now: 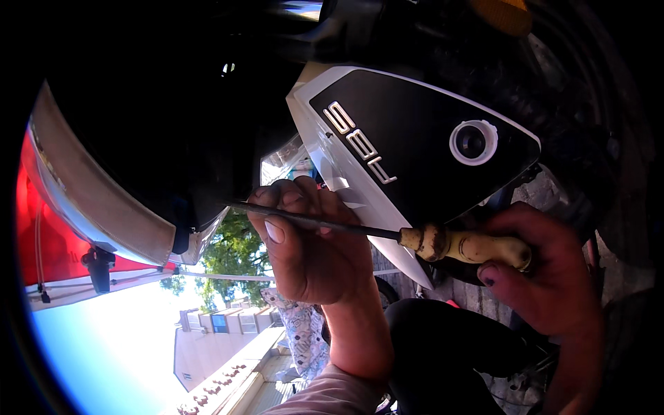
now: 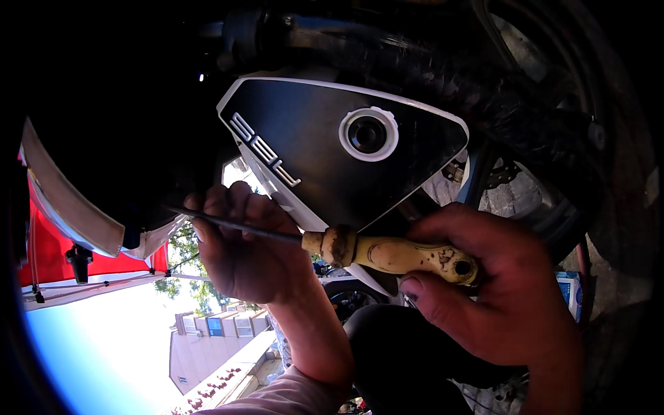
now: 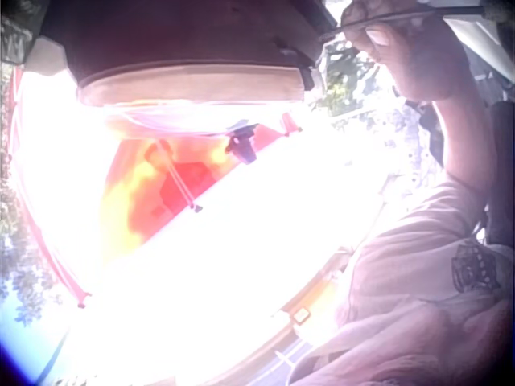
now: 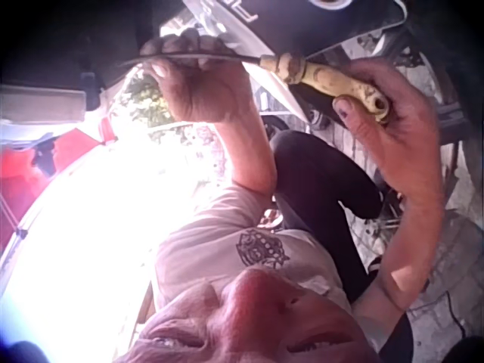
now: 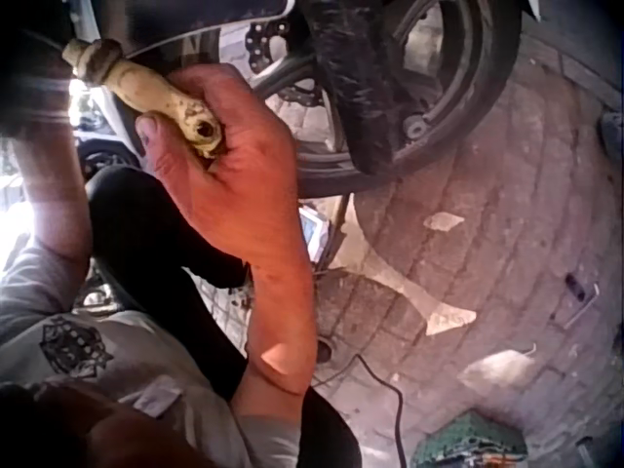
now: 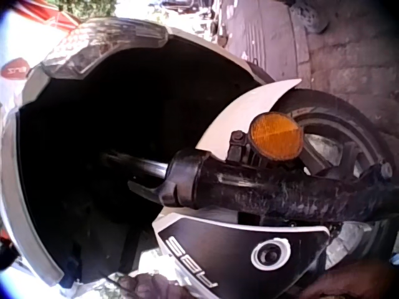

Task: The person removes a plastic panel from the front of a motorcycle and then uses a screwdriver to work on a lower plastic fairing near the front wheel.

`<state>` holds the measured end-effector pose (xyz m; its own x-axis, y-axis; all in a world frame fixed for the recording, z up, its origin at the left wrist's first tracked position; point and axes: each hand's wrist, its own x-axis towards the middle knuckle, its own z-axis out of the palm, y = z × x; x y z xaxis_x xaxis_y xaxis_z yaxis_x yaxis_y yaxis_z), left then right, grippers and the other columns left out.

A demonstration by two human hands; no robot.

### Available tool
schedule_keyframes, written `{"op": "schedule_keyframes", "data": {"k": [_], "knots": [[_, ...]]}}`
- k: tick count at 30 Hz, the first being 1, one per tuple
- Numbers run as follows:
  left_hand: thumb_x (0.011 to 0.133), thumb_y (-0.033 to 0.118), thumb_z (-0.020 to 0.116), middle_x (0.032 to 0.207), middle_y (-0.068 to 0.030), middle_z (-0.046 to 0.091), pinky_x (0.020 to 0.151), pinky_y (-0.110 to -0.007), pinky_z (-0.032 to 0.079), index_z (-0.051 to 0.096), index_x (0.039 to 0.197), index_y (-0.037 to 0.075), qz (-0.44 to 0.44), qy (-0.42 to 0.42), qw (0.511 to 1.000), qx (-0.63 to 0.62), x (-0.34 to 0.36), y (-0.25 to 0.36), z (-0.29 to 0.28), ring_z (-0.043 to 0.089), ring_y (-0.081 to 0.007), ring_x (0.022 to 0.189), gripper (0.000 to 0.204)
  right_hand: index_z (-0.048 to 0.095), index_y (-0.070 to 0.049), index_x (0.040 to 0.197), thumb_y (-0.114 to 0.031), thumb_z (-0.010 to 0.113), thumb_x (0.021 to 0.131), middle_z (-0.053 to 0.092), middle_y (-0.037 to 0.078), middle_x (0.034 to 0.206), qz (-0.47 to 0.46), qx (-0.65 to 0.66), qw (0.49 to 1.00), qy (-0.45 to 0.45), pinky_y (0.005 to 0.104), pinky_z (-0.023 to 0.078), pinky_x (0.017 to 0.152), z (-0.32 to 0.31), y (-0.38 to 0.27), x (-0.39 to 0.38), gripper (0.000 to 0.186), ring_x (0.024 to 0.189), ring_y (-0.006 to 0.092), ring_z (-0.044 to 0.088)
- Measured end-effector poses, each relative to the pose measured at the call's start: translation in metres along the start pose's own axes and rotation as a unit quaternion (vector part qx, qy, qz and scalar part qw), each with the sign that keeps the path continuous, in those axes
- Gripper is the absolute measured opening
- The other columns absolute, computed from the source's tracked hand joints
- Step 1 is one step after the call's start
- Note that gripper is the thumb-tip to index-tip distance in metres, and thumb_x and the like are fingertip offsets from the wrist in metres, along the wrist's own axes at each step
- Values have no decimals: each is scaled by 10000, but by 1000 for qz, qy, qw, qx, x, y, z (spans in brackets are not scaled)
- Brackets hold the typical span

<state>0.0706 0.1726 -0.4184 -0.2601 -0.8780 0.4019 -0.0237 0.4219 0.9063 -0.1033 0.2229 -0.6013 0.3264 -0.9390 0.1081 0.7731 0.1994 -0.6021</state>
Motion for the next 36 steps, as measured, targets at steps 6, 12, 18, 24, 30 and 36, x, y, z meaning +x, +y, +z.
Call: {"op": "schedule_keyframes", "data": {"k": [6, 12, 18, 24, 30, 36], "knots": [[1088, 175, 549, 1077, -74, 621, 720, -261, 497, 577, 1292, 37, -10, 0, 1000, 6, -2, 0, 4, 548, -133, 862, 248, 670, 36, 1124, -110, 763, 794, 688, 134, 959, -66, -203, 977, -28, 341, 531, 745, -2, -1, 6, 374, 859, 206, 679], [1068, 132, 550, 1177, -86, 625, 753, -282, 515, 552, 1328, 43, -28, -45, 999, -2, -3, 0, -8, 590, -147, 944, 275, 677, 8, 1107, -96, 753, 770, 685, 152, 907, -40, -277, 959, -43, 366, 534, 718, -1, -19, -1, 361, 790, 259, 686], [1012, 46, 576, 1209, -138, 659, 874, -338, 535, 519, 1381, -11, 13, -89, 992, 91, -11, -8, 16, 638, -197, 1122, 378, 672, -1, 1092, -47, 712, 787, 679, 140, 868, 0, -325, 946, -20, 369, 526, 707, -9, -32, -13, 311, 786, 246, 689], [1066, 186, 555, 1293, -171, 576, 934, -372, 542, 470, 1428, -16, -6, -61, 991, 118, -23, -11, 22, 634, -215, 1095, 423, 691, 4, 1126, -33, 674, 819, 702, 181, 935, 32, -303, 952, 34, 381, 543, 714, -21, -32, -21, 310, 828, 277, 713], [1143, 348, 439, 1348, -120, 577, 877, -351, 525, 515, 1438, 55, -5, 1, 998, -57, -17, -5, 21, 615, -208, 1069, 423, 727, 14, 1182, -28, 670, 769, 737, 181, 943, 199, -333, 913, 128, 364, 552, 785, -38, -53, -34, 419, 863, 288, 722], [1124, 326, 503, 1353, -16, 644, 937, -316, 474, 623, 1395, 135, -64, -50, 951, -298, -1, -3, 0, 566, -171, 1139, 353, 760, -47, 1136, -87, 639, 745, 746, 195, 1066, 215, -502, 837, 25, 411, 562, 856, -59, -50, -39, 412, 979, 335, 726]]}}
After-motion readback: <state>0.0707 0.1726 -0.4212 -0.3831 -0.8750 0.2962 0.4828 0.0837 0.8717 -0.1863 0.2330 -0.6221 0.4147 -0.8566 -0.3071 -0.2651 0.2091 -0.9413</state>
